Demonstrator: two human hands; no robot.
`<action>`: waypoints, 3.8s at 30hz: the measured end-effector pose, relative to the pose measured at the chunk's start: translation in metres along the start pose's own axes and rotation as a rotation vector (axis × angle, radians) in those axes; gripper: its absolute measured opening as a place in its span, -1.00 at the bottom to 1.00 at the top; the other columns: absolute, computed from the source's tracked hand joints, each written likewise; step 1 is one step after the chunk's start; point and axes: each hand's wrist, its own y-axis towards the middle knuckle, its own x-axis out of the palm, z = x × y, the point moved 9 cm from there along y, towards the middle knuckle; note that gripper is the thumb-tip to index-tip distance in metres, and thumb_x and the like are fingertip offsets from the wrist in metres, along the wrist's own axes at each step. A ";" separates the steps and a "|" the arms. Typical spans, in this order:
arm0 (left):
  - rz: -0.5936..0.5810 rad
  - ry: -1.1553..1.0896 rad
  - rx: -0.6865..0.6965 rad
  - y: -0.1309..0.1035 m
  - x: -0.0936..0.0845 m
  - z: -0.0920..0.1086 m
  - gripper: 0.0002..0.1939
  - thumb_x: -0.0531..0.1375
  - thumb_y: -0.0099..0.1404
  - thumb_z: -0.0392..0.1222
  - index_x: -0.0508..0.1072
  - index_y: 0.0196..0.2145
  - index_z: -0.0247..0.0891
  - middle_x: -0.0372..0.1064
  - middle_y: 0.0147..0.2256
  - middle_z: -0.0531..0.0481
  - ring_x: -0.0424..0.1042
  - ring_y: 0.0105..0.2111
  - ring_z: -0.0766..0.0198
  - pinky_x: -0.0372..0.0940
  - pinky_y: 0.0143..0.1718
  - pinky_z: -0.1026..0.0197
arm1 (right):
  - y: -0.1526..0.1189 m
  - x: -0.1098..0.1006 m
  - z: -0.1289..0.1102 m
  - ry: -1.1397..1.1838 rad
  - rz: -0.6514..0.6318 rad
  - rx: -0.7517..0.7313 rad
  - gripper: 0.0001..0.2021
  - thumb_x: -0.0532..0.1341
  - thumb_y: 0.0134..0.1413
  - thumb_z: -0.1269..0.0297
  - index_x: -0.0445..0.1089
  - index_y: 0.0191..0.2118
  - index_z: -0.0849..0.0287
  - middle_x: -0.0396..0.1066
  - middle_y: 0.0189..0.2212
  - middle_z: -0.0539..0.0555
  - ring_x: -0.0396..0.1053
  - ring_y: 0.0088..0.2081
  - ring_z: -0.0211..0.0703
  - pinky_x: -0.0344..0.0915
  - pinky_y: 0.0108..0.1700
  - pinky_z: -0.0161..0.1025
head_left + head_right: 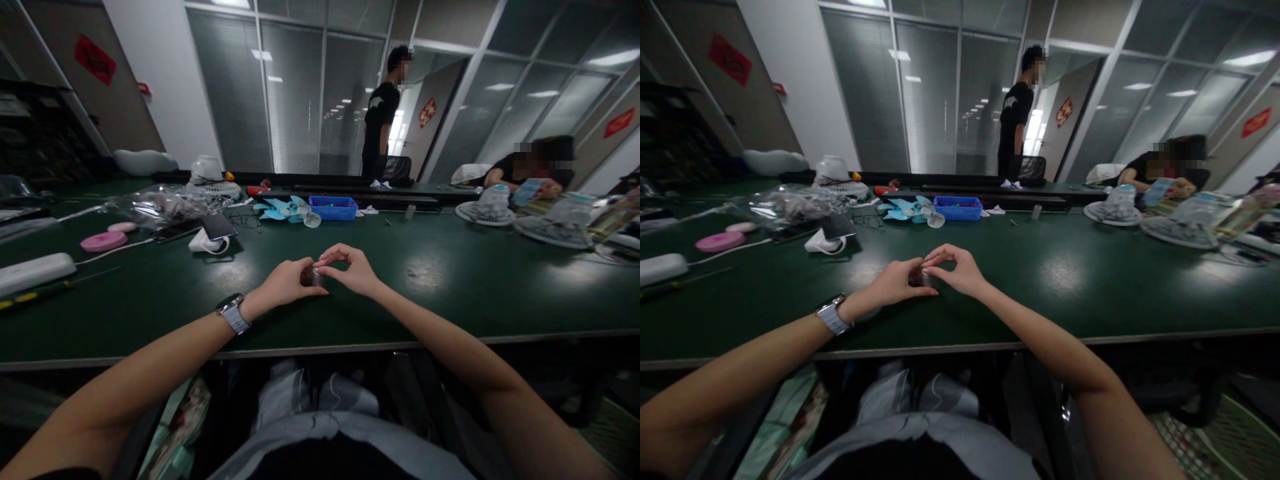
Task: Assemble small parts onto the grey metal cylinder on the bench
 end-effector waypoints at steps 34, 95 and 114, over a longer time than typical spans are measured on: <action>-0.007 -0.041 0.017 -0.001 0.001 0.001 -0.49 0.27 0.00 0.26 0.37 -0.31 -0.24 0.41 -0.46 0.03 0.39 -0.48 0.26 0.14 -0.49 0.30 | 0.000 -0.003 0.003 -0.089 0.001 -0.003 -0.68 0.37 -0.12 0.18 0.37 -0.23 0.17 0.52 -0.35 0.06 0.50 -0.27 -0.15 0.39 -0.11 -0.16; -0.008 -0.034 0.023 -0.002 0.001 0.003 -0.51 0.26 0.03 0.25 0.36 -0.34 -0.24 0.41 -0.46 0.04 0.39 -0.47 0.26 0.14 -0.49 0.30 | -0.001 -0.002 0.006 -0.060 0.013 0.023 -0.56 0.37 -0.12 0.18 0.26 -0.11 0.17 0.52 -0.39 0.03 0.51 -0.28 -0.13 0.36 -0.08 -0.12; -0.023 -0.073 0.001 -0.003 0.001 0.002 -0.51 0.27 0.03 0.23 0.38 -0.28 -0.23 0.42 -0.43 0.03 0.38 -0.46 0.26 0.13 -0.51 0.31 | -0.002 -0.018 0.073 -0.112 -0.326 0.180 -0.68 0.38 -0.17 0.15 0.40 -0.32 0.25 0.51 -0.28 0.13 0.47 -0.21 -0.13 0.35 -0.05 -0.09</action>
